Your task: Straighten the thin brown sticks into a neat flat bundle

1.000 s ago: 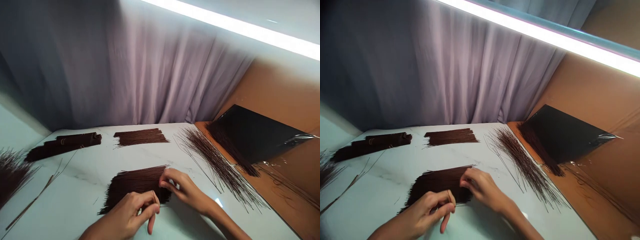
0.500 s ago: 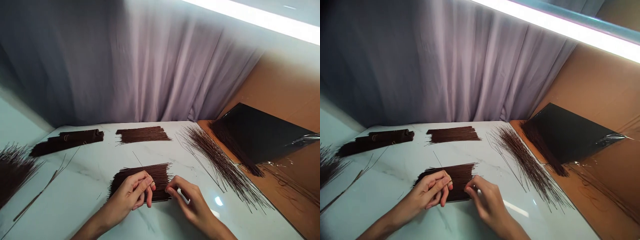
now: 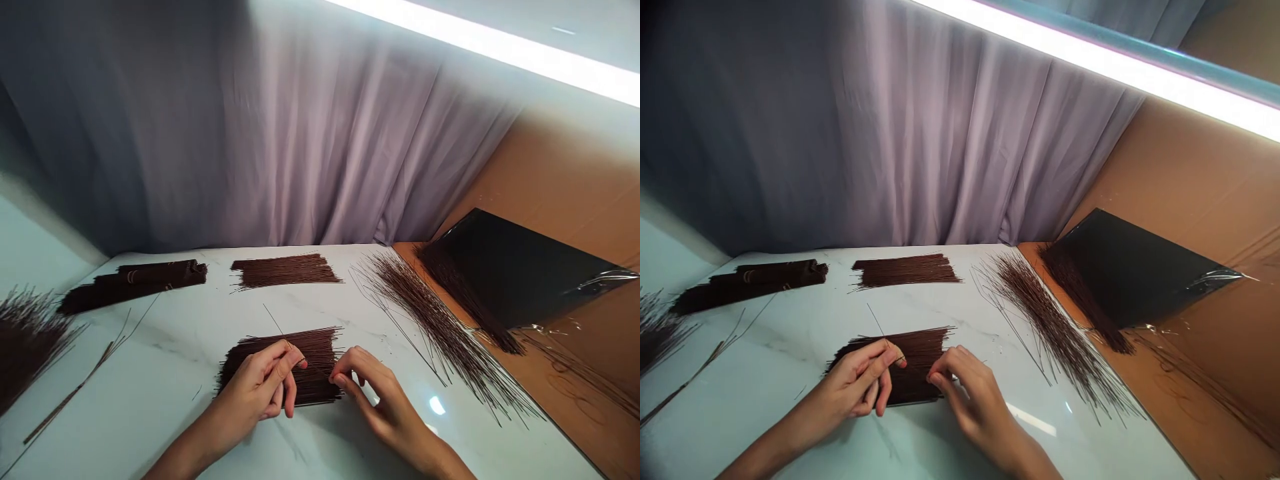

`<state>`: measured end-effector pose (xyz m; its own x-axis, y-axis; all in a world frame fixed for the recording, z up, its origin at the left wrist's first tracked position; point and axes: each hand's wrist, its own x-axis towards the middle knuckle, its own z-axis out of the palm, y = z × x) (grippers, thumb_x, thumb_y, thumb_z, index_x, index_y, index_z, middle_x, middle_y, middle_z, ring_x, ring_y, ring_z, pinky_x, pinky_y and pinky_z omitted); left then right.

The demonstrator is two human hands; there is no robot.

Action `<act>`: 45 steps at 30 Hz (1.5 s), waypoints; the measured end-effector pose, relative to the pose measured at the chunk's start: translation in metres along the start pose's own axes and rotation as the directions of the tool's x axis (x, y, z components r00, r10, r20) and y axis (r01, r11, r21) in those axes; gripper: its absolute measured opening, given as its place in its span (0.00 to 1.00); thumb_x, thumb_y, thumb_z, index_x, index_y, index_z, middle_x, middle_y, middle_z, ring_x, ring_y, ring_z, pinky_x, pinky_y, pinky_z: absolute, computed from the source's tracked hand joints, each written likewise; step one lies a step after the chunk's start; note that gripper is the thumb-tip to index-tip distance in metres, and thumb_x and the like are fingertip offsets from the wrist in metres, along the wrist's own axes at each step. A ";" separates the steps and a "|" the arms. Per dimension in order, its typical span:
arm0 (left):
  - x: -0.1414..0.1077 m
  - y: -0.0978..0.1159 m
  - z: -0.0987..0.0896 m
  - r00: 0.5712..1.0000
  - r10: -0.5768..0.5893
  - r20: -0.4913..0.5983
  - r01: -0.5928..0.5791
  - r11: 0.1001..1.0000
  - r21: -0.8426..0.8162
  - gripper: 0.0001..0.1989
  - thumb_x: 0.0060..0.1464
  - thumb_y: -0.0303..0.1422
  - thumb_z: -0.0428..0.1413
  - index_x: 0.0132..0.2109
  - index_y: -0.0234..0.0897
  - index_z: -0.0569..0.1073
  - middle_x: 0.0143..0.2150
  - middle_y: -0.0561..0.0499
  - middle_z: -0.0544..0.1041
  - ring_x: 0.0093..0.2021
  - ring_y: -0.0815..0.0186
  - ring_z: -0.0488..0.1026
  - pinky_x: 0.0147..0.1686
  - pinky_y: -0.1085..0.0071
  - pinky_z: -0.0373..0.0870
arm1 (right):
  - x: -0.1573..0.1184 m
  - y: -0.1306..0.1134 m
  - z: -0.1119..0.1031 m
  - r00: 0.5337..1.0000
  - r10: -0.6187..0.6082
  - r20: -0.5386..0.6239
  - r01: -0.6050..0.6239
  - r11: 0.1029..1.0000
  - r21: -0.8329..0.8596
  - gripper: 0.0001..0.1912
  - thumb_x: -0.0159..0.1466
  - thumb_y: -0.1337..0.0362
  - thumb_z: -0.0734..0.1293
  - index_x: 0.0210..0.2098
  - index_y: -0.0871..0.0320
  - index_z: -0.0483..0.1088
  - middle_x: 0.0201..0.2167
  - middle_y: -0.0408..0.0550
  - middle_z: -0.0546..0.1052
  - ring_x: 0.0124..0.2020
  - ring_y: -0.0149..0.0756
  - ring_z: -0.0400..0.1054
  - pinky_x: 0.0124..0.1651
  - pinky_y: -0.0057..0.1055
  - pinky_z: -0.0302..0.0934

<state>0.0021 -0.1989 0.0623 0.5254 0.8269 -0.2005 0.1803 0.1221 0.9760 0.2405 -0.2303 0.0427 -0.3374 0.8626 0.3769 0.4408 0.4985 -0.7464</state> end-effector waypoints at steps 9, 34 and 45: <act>0.000 0.002 0.007 0.999 0.040 -0.022 -0.040 0.999 -0.022 0.21 0.68 0.50 0.49 0.41 0.35 0.71 0.24 0.58 0.72 0.16 0.78 0.51 0.18 0.76 0.46 | 0.000 0.002 0.001 1.000 -0.028 0.010 0.028 0.999 -0.044 0.09 0.75 0.65 0.59 0.37 0.55 0.68 0.32 0.45 0.73 0.35 0.35 0.66 0.37 0.30 0.60; 0.006 -0.012 -0.005 0.996 -0.057 0.064 0.063 0.994 -0.092 0.17 0.65 0.45 0.55 0.36 0.36 0.69 0.23 0.56 0.72 0.20 0.74 0.47 0.19 0.75 0.43 | 0.043 0.000 -0.055 0.965 -0.159 0.209 0.237 0.870 -0.432 0.09 0.74 0.69 0.59 0.40 0.56 0.70 0.36 0.47 0.75 0.39 0.39 0.65 0.48 0.40 0.59; -0.004 -0.006 -0.002 0.998 -0.062 0.021 0.059 0.990 0.132 0.19 0.67 0.48 0.51 0.35 0.38 0.69 0.24 0.58 0.67 0.22 0.72 0.55 0.21 0.75 0.51 | 0.091 -0.036 -0.022 0.799 -0.385 0.463 0.602 0.509 -0.615 0.09 0.73 0.67 0.63 0.50 0.58 0.71 0.53 0.54 0.73 0.53 0.44 0.65 0.56 0.41 0.61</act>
<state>-0.0030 -0.2017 0.0575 0.5305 0.8061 -0.2623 0.3187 0.0971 0.9429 0.2126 -0.1679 0.1155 -0.8240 0.4574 0.3345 0.5332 0.8257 0.1843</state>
